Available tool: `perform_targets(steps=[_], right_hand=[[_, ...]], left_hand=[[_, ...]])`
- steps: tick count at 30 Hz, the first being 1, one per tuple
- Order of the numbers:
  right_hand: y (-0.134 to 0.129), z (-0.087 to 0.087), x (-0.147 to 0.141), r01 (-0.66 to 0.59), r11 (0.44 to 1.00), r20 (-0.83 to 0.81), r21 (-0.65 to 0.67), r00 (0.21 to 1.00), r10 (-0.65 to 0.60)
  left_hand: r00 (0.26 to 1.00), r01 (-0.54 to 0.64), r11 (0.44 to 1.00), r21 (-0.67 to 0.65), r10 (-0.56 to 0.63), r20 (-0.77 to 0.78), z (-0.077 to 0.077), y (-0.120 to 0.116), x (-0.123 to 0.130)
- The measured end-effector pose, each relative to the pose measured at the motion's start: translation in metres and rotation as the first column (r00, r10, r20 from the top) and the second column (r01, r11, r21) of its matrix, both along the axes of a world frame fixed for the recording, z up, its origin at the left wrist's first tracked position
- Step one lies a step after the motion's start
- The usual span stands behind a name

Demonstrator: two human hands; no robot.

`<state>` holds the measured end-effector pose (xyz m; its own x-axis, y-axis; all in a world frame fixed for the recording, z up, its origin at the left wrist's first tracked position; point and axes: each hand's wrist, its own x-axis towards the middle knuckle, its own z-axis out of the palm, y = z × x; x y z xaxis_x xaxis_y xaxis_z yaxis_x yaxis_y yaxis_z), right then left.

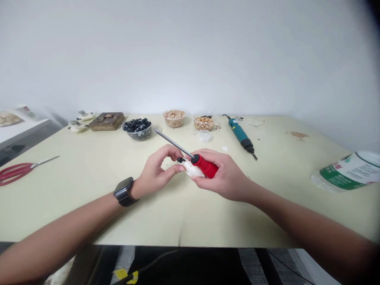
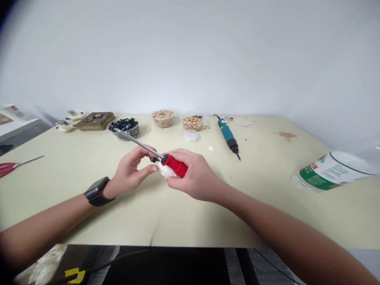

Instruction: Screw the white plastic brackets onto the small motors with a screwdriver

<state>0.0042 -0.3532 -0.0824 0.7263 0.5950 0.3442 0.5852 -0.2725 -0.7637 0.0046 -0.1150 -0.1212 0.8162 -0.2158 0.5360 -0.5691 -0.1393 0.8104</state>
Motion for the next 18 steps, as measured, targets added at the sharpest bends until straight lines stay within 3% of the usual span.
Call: perform_targets(steps=[6,13,18], right_hand=[[0.001,0.000,-0.002,-0.016,1.000,0.100,0.001,0.995,0.016],[0.000,-0.002,0.002,-0.007,1.000,0.150,-0.011,0.989,0.008],[0.000,-0.004,0.002,-0.002,1.000,0.150,-0.015,0.989,0.004]], left_hand=[[0.998,-0.007,0.997,0.074,0.002,0.065,0.001,-0.002,-0.001],[0.998,0.005,0.996,-0.089,-0.010,-0.065,-0.004,-0.010,-0.006],[0.999,0.010,0.999,-0.048,-0.012,-0.032,-0.007,-0.009,-0.006]])
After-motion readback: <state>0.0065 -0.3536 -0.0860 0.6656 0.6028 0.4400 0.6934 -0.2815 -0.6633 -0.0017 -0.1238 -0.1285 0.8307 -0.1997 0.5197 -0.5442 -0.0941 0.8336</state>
